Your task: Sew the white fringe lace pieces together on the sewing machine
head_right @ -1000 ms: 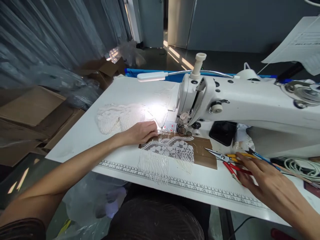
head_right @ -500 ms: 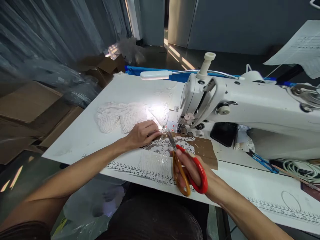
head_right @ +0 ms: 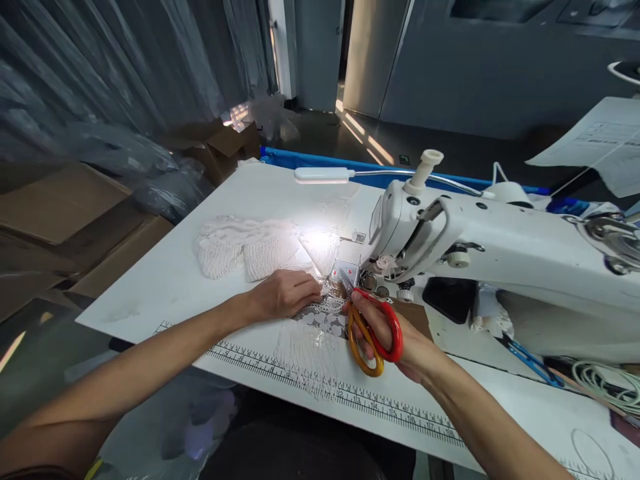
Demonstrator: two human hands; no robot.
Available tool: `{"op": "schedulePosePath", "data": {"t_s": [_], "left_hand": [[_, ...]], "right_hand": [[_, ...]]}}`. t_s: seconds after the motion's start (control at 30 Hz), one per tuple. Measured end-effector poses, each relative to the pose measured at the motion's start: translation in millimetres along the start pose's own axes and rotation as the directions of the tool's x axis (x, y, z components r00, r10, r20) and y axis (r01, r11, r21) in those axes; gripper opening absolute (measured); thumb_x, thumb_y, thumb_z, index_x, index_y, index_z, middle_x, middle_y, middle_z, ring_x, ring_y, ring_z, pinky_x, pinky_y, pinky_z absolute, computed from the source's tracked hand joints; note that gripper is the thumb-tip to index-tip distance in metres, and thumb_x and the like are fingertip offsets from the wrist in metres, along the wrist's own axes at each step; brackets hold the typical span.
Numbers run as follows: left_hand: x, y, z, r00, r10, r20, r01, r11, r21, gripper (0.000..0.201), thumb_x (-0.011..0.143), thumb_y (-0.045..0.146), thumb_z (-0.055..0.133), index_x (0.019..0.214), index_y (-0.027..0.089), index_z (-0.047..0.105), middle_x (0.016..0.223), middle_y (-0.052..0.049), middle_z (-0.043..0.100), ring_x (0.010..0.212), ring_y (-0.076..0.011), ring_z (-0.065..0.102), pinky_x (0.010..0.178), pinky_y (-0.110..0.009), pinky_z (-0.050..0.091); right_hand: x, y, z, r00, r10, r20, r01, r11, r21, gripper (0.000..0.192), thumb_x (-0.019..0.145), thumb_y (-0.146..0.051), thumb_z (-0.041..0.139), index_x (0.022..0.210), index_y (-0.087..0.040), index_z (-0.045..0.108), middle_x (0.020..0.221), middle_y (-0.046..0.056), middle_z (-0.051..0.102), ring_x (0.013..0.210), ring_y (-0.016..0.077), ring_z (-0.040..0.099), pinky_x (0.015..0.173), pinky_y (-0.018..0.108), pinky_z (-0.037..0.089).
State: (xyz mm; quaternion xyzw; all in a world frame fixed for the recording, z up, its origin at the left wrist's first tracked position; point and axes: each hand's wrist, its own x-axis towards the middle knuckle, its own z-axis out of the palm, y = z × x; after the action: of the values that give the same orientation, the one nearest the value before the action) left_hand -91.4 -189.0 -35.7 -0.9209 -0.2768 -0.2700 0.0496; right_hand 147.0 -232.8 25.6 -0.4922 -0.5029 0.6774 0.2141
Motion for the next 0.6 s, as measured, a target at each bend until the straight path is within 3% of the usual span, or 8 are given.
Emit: {"op": "schedulePosePath", "data": {"t_s": [0.17,0.4,0.6], "left_hand": [[-3.2,-1.7,-3.9,0.994,0.077,0.078,-0.079,0.996,0.029,0.034,0.104,0.026,0.041,0.08,0.016,0.063,0.075,-0.005,0.067,0.066,-0.013,0.062,0.054,-0.026,0.048],[-1.3,-1.9,-5.2,0.996,0.076,0.044,-0.077,0.997,0.021,0.034,0.104,0.026,0.043,0.081,0.015,0.065,0.074,-0.004,0.067,0.06,-0.0121,0.059,0.053,-0.026,0.045],[0.0,-4.4,-7.6,0.998,0.041,0.052,-0.036,0.995,-0.098,0.03,0.102,0.028,0.046,0.081,0.016,0.065,0.075,-0.004,0.068,0.064,-0.0128,0.062,0.057,-0.028,0.05]], "right_hand": [[-2.1,-17.2,-14.3,0.974,0.031,0.227,0.048,0.942,-0.334,0.055,0.095,-0.066,0.046,0.063,-0.022,0.054,0.05,0.0,0.052,0.049,0.0157,0.051,0.054,0.03,0.046],[11.2,-35.6,-17.0,0.905,0.139,0.402,0.053,0.9,-0.433,0.052,0.097,-0.064,0.039,0.076,-0.021,0.059,0.045,-0.002,0.051,0.039,0.0125,0.045,0.048,0.028,0.043],[10.1,-37.1,-19.3,0.966,0.194,0.173,-0.088,0.87,-0.485,0.055,0.075,-0.07,0.066,0.101,-0.022,0.064,0.05,-0.003,0.052,0.039,0.0126,0.046,0.033,0.022,0.03]]}}
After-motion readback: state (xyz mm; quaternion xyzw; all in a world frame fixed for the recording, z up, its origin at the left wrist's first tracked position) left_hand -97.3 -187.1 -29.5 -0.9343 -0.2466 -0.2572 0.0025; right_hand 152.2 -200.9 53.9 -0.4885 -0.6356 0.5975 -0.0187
